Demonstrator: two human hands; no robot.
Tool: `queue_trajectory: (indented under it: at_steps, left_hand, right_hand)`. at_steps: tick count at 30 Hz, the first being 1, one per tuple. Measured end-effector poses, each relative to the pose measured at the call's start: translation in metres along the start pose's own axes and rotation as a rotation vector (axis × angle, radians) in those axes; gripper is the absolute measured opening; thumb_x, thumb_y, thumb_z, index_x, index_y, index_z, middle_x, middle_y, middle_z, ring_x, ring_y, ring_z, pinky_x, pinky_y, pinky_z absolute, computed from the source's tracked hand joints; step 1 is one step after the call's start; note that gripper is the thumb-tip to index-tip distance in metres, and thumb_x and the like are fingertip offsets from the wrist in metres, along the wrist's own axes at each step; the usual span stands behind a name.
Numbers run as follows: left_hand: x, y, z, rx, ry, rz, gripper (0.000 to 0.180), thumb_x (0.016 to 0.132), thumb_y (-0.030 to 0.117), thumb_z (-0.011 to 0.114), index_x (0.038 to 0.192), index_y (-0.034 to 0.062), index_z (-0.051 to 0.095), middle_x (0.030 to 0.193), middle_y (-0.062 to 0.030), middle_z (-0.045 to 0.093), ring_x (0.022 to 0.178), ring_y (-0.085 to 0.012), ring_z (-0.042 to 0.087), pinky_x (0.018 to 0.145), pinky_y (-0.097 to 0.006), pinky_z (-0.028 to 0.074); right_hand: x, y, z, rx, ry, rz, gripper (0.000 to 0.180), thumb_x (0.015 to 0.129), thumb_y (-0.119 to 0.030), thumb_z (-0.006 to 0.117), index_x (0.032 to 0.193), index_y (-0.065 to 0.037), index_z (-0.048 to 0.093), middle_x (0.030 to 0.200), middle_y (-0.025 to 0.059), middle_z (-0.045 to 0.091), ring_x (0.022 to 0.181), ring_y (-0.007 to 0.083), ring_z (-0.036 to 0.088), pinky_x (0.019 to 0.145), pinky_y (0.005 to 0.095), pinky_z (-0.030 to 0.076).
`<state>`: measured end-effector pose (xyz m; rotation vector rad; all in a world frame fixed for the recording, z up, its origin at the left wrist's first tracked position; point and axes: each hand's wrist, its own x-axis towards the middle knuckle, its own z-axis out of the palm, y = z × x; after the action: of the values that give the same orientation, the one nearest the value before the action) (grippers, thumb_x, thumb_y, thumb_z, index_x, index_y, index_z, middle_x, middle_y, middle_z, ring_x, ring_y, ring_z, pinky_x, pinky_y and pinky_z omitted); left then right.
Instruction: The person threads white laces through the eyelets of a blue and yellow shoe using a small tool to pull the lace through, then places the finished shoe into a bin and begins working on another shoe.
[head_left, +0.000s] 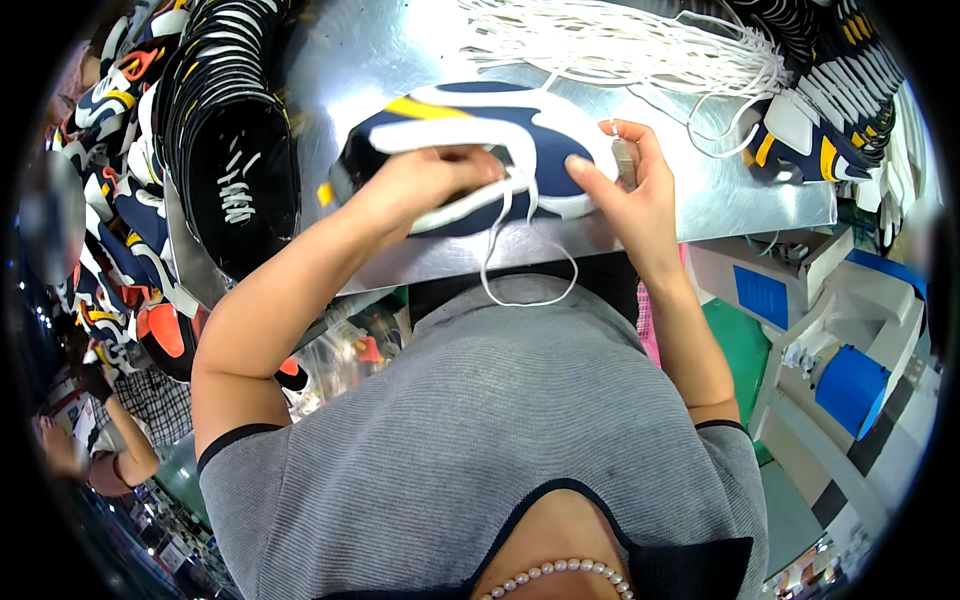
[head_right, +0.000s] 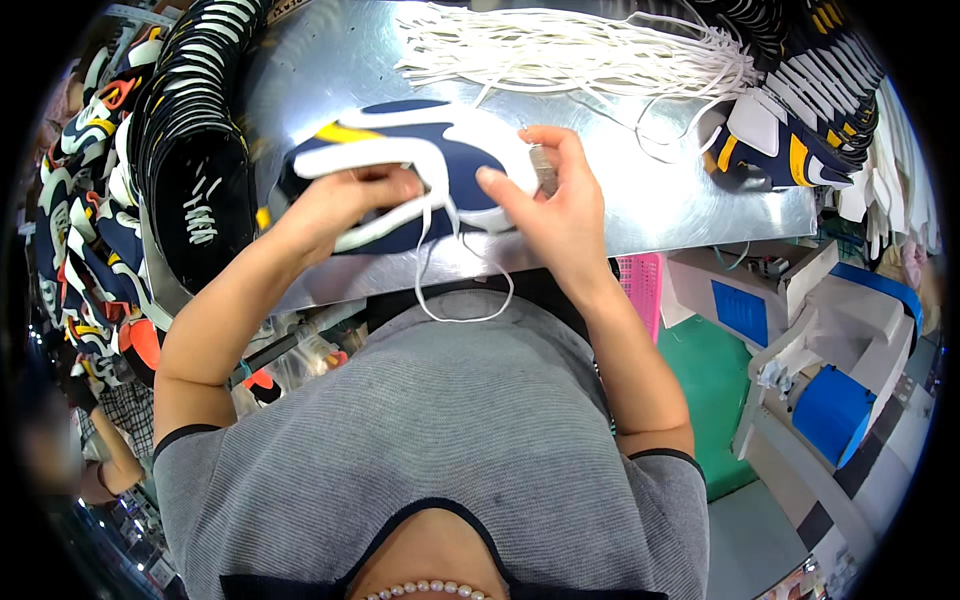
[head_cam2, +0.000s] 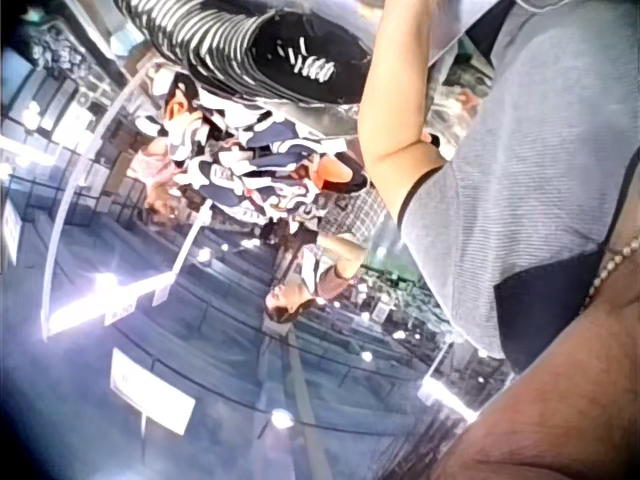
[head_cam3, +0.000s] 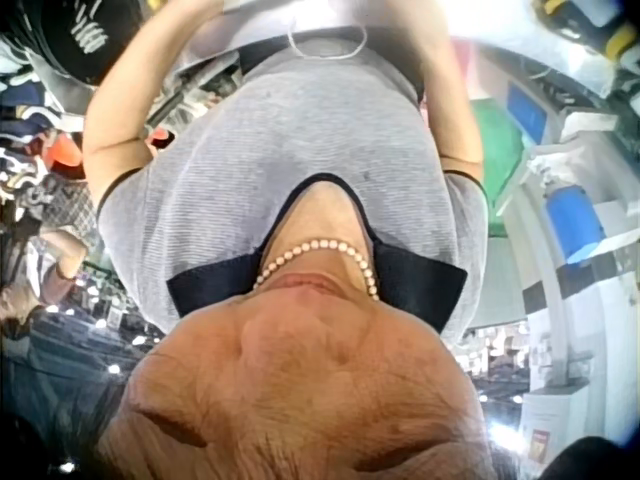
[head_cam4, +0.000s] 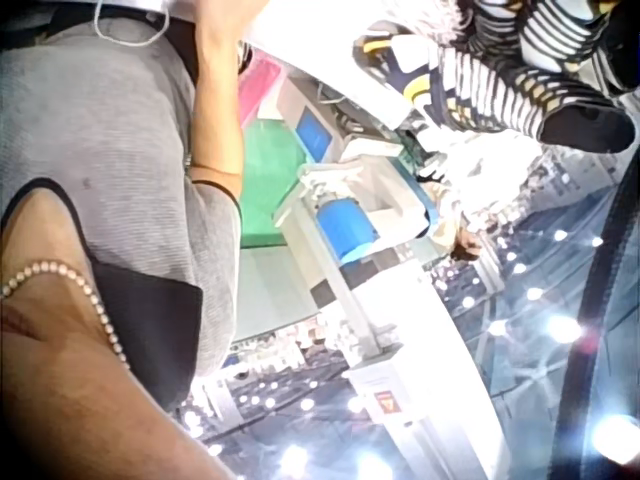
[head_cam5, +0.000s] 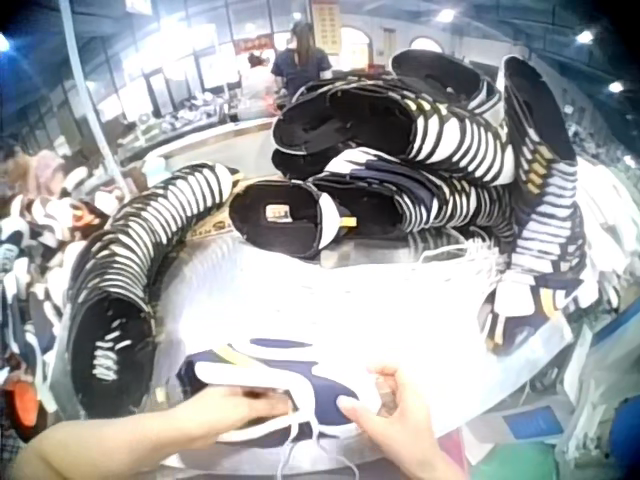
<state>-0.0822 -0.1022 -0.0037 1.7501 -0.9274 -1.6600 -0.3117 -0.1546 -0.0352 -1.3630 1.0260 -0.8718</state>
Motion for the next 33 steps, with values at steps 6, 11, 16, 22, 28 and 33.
queue_trajectory:
  at_steps: [6,11,16,22,28,33]
  left_hand:
    - [-0.001,-0.013,0.006,0.262,0.272,0.453,0.016,0.09,0.012,0.07,0.096,-0.003,0.072,0.085,-0.0019,0.069,0.075,-0.0088,0.059,0.073,-0.022,0.047]
    - [-0.002,-0.016,-0.001,-0.025,0.361,0.355,0.013,0.089,0.009,0.07,0.097,-0.0006,0.073,0.087,-0.0033,0.072,0.075,-0.0094,0.062,0.071,-0.023,0.049]
    - [-0.005,-0.009,0.011,0.211,0.086,0.336,0.013,0.088,0.01,0.071,0.093,-0.0014,0.074,0.084,-0.0021,0.071,0.075,-0.0078,0.061,0.073,-0.023,0.049]
    - [0.008,-0.001,0.023,0.123,0.144,0.313,0.015,0.087,0.011,0.073,0.096,-0.0004,0.075,0.087,-0.004,0.073,0.077,-0.0076,0.063,0.072,-0.022,0.049]
    - [-0.005,0.014,0.01,0.812,0.504,0.827,0.003,0.081,0.007,0.071,0.081,0.0044,0.069,0.08,-0.0093,0.068,0.079,-0.0274,0.06,0.072,-0.038,0.047]
    - [-0.028,0.014,-0.08,0.821,0.883,0.851,0.01,0.086,0.011,0.073,0.093,0.0037,0.07,0.091,-0.0071,0.069,0.082,-0.0175,0.062,0.077,-0.031,0.049]
  right_hand:
    - [0.003,0.021,-0.01,0.114,0.031,0.121,0.047,0.08,-0.024,0.082,0.11,0.0,0.055,0.09,0.0096,0.067,0.077,0.0111,0.062,0.065,0.0234,0.049]
    - [-0.004,0.027,-0.021,0.047,-0.006,0.17,0.044,0.079,-0.026,0.082,0.105,-0.001,0.057,0.081,0.0051,0.063,0.07,0.0087,0.057,0.058,0.0236,0.043]
    - [-0.004,0.03,-0.031,0.037,-0.09,0.217,0.042,0.08,-0.029,0.082,0.101,-0.002,0.057,0.078,0.0028,0.06,0.068,0.0074,0.052,0.058,0.0238,0.04]
    - [0.0,0.017,-0.031,-0.016,-0.133,0.188,0.042,0.08,-0.033,0.081,0.097,-0.004,0.056,0.077,0.0014,0.058,0.068,0.0075,0.05,0.059,0.0249,0.039]
    - [0.007,0.019,-0.046,0.013,-0.083,0.235,0.043,0.079,-0.033,0.082,0.099,-0.004,0.057,0.079,0.0024,0.061,0.07,0.008,0.053,0.06,0.0243,0.04]
    - [0.009,0.017,-0.068,0.136,-0.005,0.283,0.043,0.079,-0.031,0.082,0.102,-0.003,0.059,0.08,0.0021,0.062,0.069,0.0066,0.053,0.059,0.0222,0.038]
